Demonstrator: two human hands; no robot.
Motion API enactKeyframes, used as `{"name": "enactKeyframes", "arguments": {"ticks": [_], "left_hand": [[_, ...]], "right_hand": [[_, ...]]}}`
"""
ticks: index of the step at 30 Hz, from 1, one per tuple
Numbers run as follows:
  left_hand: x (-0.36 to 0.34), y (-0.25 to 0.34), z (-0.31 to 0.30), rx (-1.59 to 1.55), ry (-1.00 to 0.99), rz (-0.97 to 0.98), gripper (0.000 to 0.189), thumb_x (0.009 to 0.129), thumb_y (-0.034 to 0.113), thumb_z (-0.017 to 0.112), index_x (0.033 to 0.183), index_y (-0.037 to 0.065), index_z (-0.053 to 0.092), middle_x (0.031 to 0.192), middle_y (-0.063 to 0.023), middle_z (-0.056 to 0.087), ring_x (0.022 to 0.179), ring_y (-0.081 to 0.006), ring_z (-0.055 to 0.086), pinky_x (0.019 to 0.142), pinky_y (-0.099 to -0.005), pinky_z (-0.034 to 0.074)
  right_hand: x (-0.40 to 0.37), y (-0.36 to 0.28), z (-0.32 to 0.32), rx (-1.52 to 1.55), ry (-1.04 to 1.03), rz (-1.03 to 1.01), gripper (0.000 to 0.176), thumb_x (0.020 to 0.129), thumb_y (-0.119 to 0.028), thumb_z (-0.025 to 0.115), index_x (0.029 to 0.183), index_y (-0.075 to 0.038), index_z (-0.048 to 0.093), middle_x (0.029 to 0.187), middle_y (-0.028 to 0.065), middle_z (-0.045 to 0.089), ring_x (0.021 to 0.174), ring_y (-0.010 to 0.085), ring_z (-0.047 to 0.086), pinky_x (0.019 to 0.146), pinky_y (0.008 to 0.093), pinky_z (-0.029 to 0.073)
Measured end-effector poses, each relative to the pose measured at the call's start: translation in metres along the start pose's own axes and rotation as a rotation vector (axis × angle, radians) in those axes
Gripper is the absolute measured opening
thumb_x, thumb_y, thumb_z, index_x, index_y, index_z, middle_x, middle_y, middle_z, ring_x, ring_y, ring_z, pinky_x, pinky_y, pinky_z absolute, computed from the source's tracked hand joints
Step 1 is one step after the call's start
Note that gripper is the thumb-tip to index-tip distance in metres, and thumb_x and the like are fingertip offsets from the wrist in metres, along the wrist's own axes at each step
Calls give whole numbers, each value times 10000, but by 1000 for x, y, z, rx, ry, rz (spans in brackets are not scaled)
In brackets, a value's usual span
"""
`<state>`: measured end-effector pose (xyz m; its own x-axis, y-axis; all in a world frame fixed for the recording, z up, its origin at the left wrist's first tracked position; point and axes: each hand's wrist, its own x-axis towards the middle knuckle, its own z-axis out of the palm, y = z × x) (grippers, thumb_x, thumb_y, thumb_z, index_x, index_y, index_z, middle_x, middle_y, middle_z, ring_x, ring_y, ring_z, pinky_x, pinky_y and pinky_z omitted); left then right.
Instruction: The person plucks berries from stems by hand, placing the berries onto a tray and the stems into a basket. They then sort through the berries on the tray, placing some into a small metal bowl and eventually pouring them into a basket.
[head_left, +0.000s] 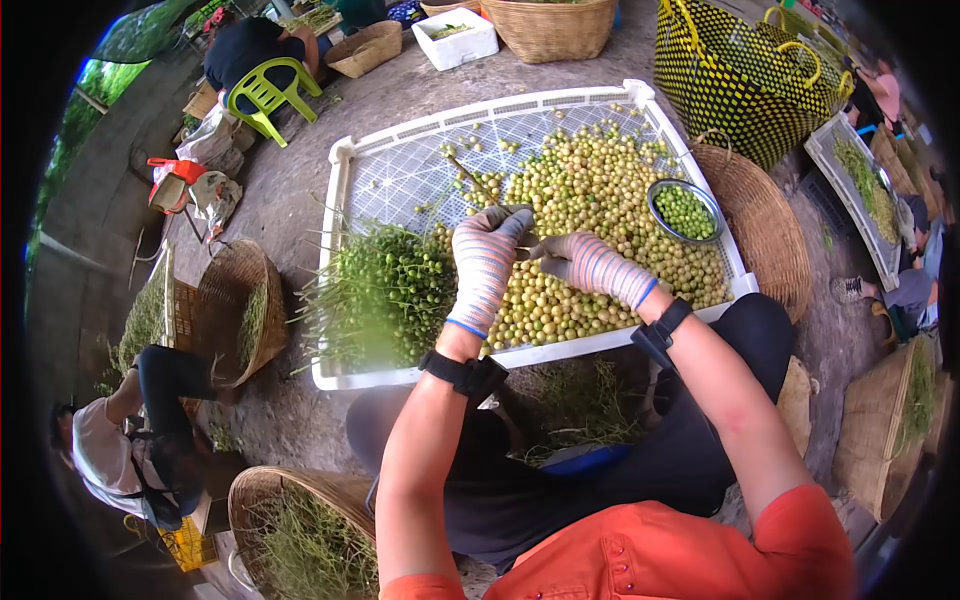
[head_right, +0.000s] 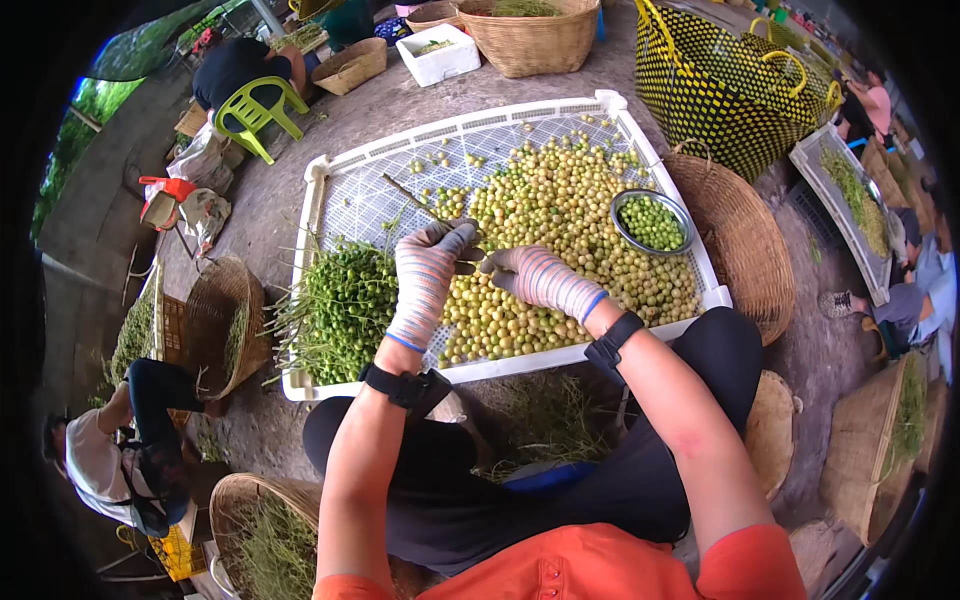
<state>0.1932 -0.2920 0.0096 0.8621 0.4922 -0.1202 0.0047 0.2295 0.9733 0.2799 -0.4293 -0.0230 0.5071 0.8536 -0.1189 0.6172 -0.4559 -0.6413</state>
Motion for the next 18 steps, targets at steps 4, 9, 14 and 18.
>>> {"name": "enactKeyframes", "arguments": {"ticks": [4, 9, 14, 18], "left_hand": [[0, -3, -7, 40, 16, 23, 180, 850, 96, 655, 977, -31, 654, 811, -102, 683, 644, -185, 663, 540, -271, 528], [1, 6, -17, -69, 68, 62, 161, 857, 144, 658, 929, 0, 658, 833, -98, 686, 672, -192, 670, 571, -290, 538], [3, 51, -64, -58, 296, 123, 147, 826, 167, 697, 916, 55, 666, 788, -76, 692, 624, -183, 667, 515, -282, 524], [1, 82, -133, 404, 523, 55, 262, 816, 111, 683, 1046, -2, 629, 727, -94, 674, 486, -145, 606, 402, -244, 459]], "right_hand": [[3, -10, -11, -238, 8, 223, 336, 893, -377, 530, 941, -67, 650, 866, 164, 662, 814, 348, 633, 761, 448, 493], [1, 7, -9, -335, 40, 201, 291, 879, -347, 545, 944, -87, 658, 879, 176, 654, 843, 333, 630, 781, 446, 489], [-7, 31, -15, -571, 202, 74, 219, 830, -227, 577, 1013, -165, 679, 1015, 114, 635, 962, 295, 610, 834, 406, 493], [27, 17, -9, -432, 252, -40, 241, 825, -138, 537, 1022, -166, 673, 1062, 130, 621, 1004, 305, 592, 871, 397, 476]]}}
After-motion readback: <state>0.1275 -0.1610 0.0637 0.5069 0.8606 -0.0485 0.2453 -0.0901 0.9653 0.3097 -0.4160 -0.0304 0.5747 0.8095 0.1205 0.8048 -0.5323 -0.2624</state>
